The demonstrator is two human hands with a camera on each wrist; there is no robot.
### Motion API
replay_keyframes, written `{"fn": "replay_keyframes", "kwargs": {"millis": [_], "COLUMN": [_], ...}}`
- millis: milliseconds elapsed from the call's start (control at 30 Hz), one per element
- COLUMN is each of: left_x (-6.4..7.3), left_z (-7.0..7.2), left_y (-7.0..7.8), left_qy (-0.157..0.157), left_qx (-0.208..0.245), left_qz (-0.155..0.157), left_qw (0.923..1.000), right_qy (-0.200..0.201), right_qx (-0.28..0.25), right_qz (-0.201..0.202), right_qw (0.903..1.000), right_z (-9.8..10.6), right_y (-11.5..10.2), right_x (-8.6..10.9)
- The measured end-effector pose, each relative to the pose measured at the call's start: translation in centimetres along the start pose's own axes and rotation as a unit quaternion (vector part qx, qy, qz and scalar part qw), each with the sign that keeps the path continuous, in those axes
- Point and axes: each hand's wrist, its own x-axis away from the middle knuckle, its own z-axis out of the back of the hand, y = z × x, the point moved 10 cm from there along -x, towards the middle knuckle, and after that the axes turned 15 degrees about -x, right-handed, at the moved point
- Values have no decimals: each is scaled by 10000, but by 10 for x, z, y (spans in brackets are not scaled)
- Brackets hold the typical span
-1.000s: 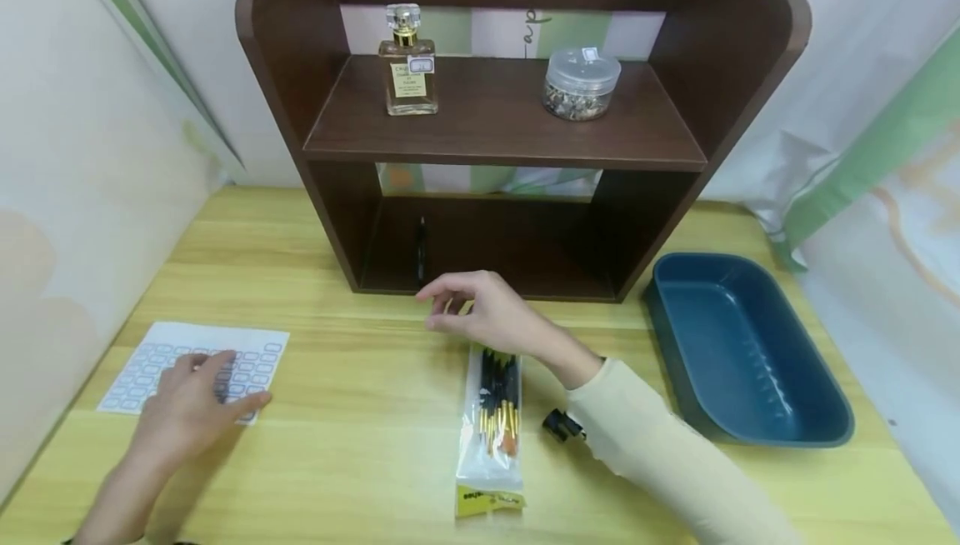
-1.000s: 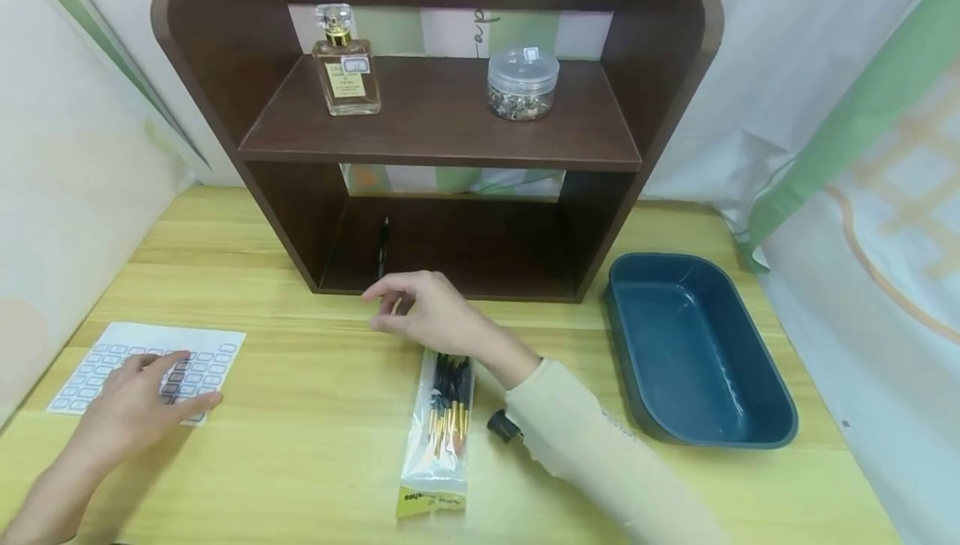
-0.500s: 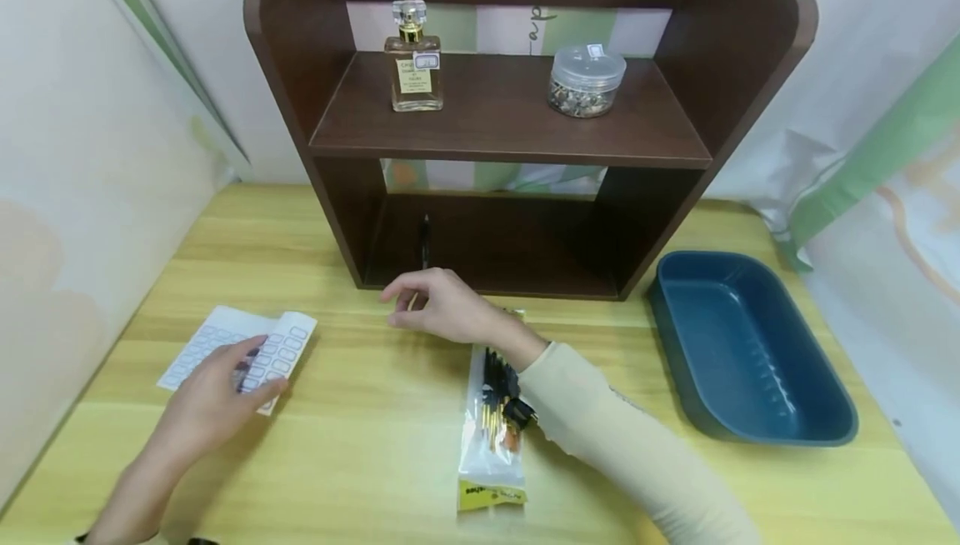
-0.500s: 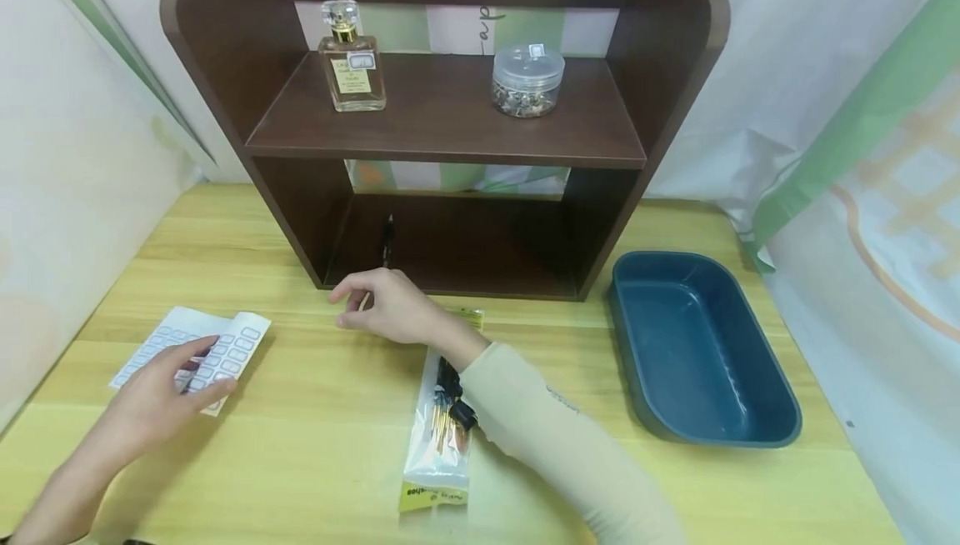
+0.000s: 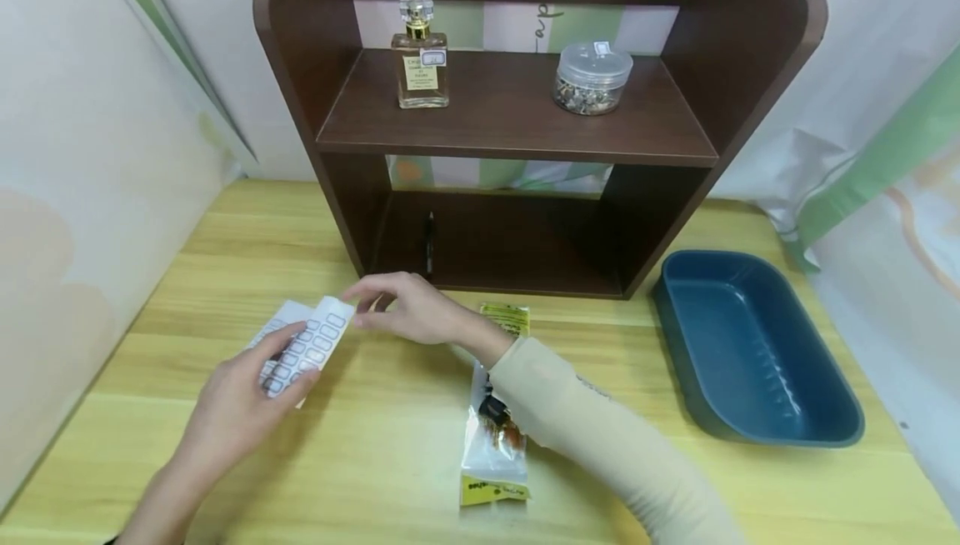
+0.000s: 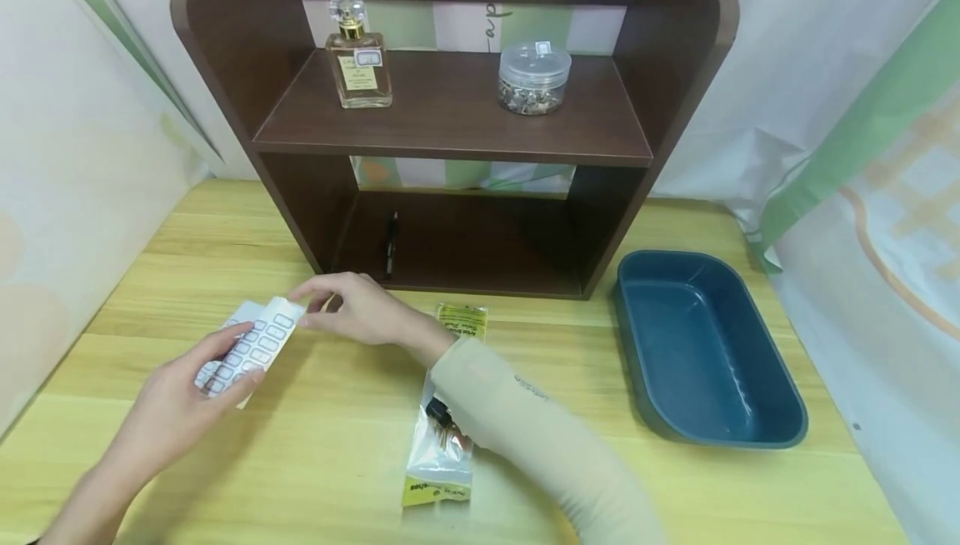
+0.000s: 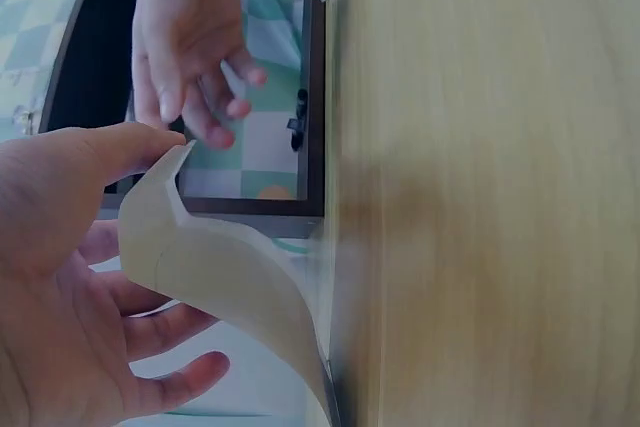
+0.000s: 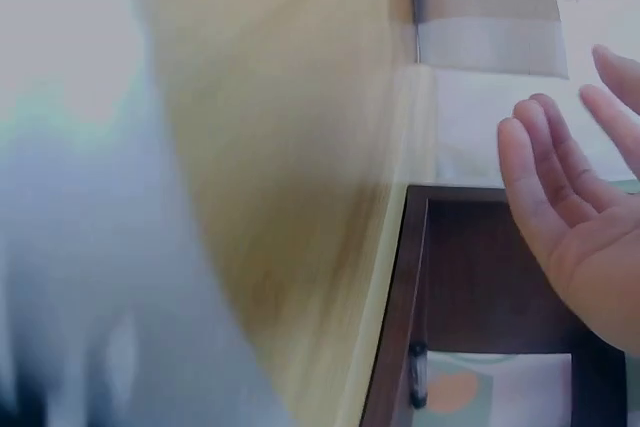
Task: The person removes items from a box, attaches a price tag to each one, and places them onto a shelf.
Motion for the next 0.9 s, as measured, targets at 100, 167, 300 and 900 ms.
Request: {"fn": "replay_keyframes", "kwargs": {"millis": [100, 167, 300, 900], "left_x": [1, 2, 3, 2], "left_z": [0, 1, 2, 14], "left_y": [3, 4, 7, 17], "left_qy": [12, 3, 60, 1128], "left_qx": [93, 108, 49, 24], "left_qz": [-50, -69, -123, -425], "left_qw": [9999, 9999, 9999, 9927], "right_qy": [87, 169, 257, 205], "right_qx": [-144, -206, -395, -713], "right_qz": [86, 123, 168, -239], "right_qw": [9998, 9996, 9987, 9970], "right_z": [-3, -4, -7, -18], "right_y": [-3, -5, -7, -3], "right_x": [-5, -7, -11, -14]}}
